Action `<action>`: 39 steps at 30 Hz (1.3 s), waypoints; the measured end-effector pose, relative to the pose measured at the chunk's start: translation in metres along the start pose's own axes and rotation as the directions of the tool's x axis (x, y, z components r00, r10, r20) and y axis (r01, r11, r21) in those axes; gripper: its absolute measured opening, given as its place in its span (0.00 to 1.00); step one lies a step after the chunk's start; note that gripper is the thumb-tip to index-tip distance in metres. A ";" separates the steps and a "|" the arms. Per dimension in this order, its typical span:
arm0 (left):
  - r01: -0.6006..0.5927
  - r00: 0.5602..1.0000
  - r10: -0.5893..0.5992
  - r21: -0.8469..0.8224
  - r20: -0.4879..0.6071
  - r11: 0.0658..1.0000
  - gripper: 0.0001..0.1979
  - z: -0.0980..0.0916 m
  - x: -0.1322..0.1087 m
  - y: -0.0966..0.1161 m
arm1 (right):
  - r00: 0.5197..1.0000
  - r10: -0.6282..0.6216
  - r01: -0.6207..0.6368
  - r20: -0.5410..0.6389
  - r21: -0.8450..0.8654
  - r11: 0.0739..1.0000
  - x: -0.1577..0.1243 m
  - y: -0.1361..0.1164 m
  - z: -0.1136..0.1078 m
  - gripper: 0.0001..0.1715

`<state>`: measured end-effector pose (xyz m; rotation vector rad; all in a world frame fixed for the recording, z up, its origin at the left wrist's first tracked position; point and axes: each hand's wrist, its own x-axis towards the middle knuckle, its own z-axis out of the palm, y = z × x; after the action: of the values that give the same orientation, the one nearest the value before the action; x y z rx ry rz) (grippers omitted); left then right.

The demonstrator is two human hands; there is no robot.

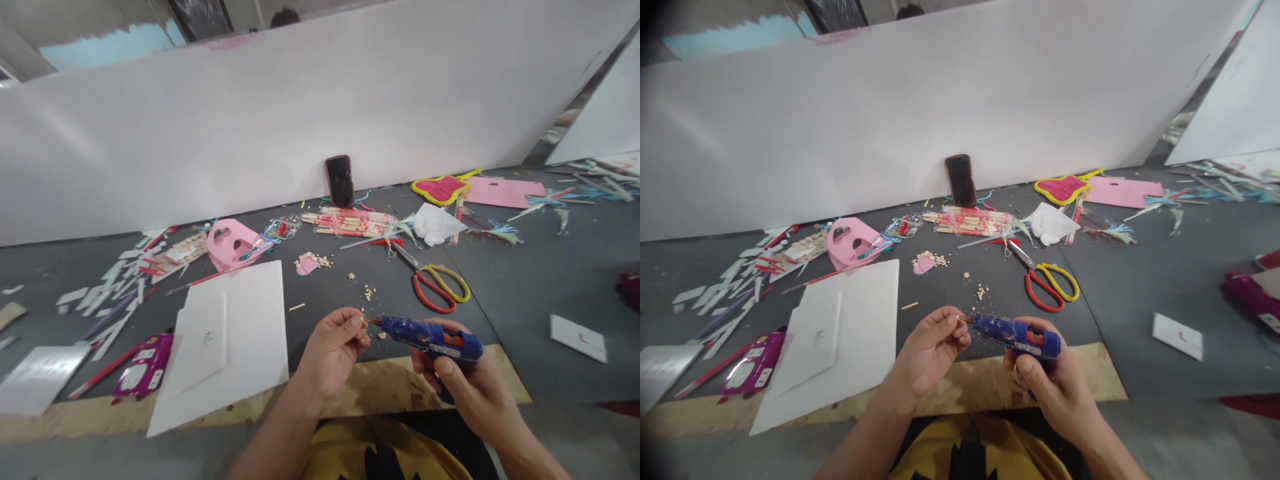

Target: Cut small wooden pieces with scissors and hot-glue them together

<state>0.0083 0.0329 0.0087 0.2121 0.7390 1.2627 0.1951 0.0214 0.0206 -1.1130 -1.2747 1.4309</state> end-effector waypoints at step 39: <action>0.003 1.000 -0.002 0.038 -0.007 0.999 0.08 0.003 -0.003 0.000 | 1.000 -0.014 0.014 0.003 0.002 1.000 -0.002 0.000 -0.001 0.20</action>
<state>0.0100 0.0310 0.0115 0.2374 0.7698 1.2485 0.1961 0.0199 0.0202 -1.0989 -1.2807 1.4240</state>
